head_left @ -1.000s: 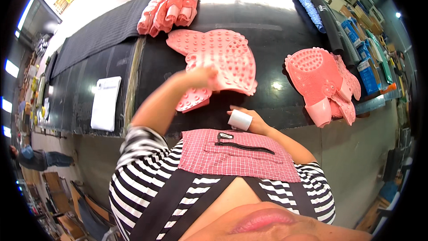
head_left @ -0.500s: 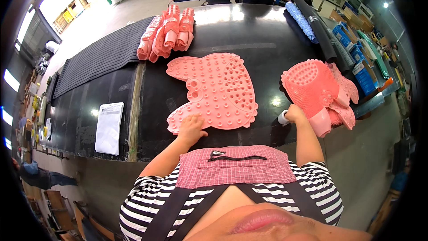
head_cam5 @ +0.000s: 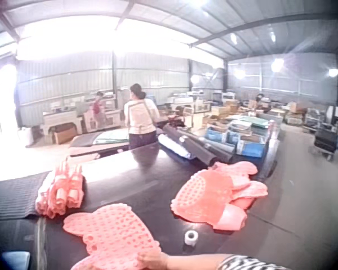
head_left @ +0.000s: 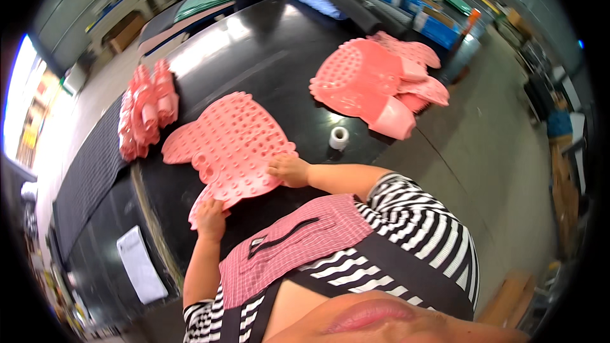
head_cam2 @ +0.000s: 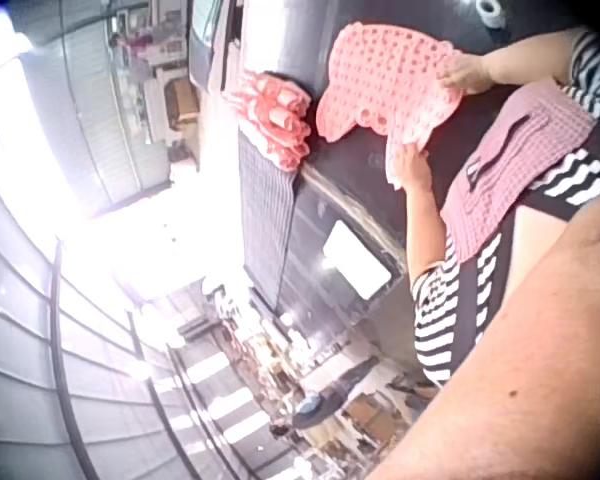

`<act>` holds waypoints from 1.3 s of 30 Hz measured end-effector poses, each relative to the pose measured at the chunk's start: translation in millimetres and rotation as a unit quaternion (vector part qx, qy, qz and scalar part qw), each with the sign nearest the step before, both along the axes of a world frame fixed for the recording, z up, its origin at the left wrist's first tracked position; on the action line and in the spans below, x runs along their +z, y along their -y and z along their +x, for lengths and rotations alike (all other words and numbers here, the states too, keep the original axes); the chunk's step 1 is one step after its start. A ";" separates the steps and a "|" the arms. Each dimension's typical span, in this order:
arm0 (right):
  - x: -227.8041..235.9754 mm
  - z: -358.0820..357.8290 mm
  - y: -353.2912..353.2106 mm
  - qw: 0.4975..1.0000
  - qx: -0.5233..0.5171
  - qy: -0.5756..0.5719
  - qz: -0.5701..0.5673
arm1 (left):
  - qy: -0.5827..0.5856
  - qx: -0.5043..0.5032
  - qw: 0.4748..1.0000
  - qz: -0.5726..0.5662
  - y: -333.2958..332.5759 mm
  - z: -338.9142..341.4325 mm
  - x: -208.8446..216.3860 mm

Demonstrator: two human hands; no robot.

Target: The person rolls pink textured bath mats around a white cylindrical core and secures them with tape. They repeat this process for multiple mats, stacking the finished rolls on the table. Later, they review a document with a coworker.

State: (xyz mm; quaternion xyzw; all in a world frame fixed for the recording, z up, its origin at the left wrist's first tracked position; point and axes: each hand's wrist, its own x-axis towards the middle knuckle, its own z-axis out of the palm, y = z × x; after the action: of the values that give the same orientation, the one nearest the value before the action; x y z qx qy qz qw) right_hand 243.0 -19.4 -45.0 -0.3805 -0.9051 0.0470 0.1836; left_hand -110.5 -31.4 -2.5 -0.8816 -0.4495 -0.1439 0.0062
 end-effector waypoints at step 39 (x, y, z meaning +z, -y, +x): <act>14.4 -5.2 11.1 0.928 -0.172 -0.060 -0.326 | 0.096 0.022 0.961 -0.259 23.4 -8.3 -6.5</act>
State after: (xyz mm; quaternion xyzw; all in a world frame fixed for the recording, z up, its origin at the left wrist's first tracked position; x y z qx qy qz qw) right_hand 237.7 -30.5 -30.6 -0.5657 -0.7480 0.3296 0.1088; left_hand -118.8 -54.8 -9.0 -0.8250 -0.4892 -0.1060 -0.2623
